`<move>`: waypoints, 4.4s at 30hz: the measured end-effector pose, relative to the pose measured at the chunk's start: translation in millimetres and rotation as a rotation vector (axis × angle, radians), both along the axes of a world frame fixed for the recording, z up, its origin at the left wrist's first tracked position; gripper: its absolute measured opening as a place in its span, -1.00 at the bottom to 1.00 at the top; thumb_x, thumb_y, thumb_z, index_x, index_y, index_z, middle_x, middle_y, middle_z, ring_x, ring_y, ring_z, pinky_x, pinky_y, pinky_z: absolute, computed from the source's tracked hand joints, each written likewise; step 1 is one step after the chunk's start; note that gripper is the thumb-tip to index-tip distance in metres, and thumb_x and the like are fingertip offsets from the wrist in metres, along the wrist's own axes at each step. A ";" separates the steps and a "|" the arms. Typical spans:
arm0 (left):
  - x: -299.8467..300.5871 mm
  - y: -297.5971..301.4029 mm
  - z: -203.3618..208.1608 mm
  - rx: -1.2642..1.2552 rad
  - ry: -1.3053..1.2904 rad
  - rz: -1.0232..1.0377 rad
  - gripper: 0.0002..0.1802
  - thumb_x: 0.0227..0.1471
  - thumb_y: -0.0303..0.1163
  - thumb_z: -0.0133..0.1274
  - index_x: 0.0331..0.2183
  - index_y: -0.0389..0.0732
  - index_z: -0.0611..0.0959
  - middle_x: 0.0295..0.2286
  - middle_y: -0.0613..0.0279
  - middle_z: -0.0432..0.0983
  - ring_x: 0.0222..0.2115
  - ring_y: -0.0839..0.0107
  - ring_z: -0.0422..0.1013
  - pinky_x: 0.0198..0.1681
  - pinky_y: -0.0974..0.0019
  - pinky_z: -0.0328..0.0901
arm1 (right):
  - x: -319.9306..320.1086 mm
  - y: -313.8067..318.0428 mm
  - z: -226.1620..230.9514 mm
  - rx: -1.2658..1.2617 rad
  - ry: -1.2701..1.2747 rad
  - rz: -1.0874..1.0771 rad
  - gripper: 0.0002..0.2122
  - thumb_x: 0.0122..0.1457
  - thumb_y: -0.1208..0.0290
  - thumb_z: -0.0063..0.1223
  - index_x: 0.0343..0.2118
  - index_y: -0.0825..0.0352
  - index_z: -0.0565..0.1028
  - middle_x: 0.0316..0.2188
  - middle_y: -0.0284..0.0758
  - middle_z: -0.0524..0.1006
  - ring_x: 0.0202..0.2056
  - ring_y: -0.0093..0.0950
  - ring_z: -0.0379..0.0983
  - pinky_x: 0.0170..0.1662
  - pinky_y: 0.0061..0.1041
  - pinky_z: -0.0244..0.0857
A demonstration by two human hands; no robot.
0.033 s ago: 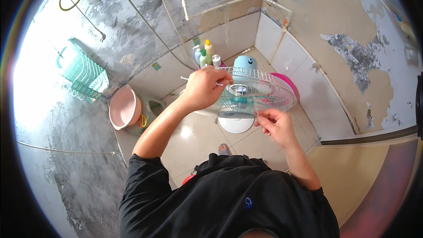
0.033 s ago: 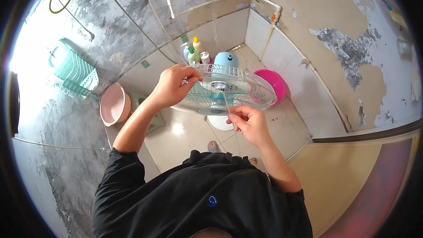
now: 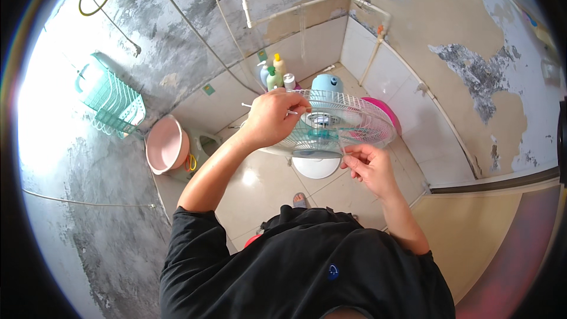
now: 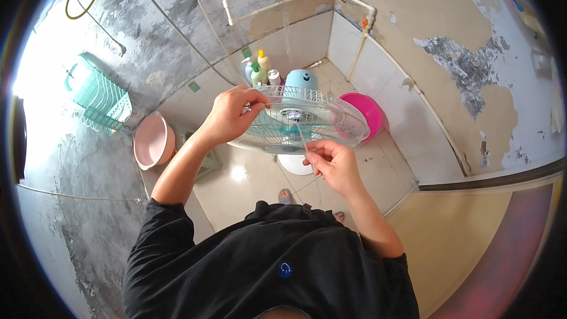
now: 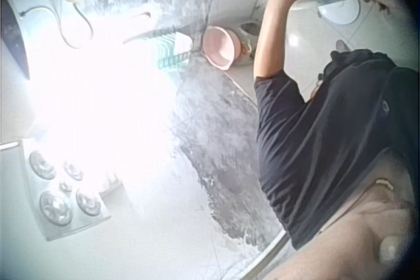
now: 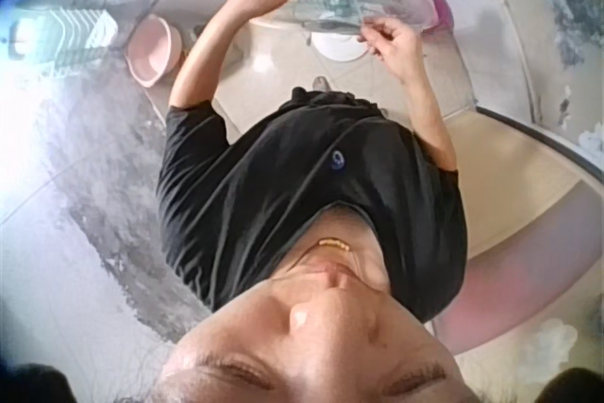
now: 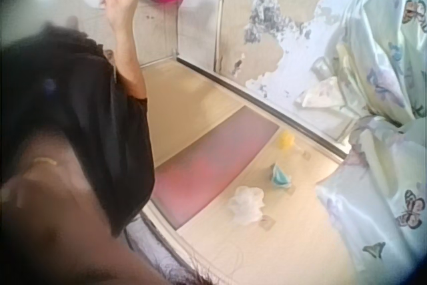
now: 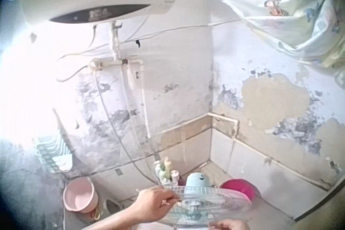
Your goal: The person sits on the floor and uses cable ties and scissors to secure the wire mesh cage of a floor fan.
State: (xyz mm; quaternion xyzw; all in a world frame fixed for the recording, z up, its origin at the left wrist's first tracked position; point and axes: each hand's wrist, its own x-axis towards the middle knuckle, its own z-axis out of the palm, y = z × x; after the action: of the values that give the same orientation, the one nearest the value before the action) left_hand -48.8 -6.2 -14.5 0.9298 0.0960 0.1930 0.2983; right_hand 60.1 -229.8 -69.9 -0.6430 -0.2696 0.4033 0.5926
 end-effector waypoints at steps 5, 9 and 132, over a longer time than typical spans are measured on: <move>6.1 -9.7 -2.5 0.014 0.013 0.062 -0.88 -0.13 -0.47 0.01 -0.44 -0.22 0.58 -0.53 0.13 0.45 -0.51 0.27 0.38 -0.40 0.30 0.27 | 6.5 -6.1 -1.3 0.053 0.036 -0.036 -0.85 0.08 0.45 0.04 -0.35 0.43 0.45 -0.55 -0.33 0.53 -0.65 -0.74 0.31 -0.63 -0.76 0.14; 8.8 -15.7 0.2 0.014 -0.005 0.096 -0.81 -0.12 -0.46 0.01 -0.34 -0.20 0.52 -0.59 0.21 0.44 -0.57 0.31 0.36 -0.43 0.32 0.26 | 2.9 2.5 2.8 0.102 0.063 -0.023 -0.86 0.07 0.46 0.04 -0.37 0.45 0.45 -0.55 -0.32 0.53 -0.66 -0.72 0.33 -0.65 -0.76 0.15; 13.7 -45.1 7.4 0.230 0.011 0.192 -0.48 -0.46 -0.18 0.34 -0.31 -0.05 0.56 -0.63 0.40 0.34 -0.54 0.42 0.29 -0.49 0.34 0.21 | 136.9 138.9 43.8 0.019 0.191 0.352 -0.84 0.03 0.51 0.10 -0.30 0.40 0.48 -0.50 -0.37 0.51 -0.53 -0.68 0.39 -0.44 -0.74 0.33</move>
State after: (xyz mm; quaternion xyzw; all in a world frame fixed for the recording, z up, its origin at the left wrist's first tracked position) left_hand -35.1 -51.3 -7.1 0.9455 0.1633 0.2250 0.1696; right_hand 197.0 -90.9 -26.1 -0.5390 -0.3243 0.5574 0.5419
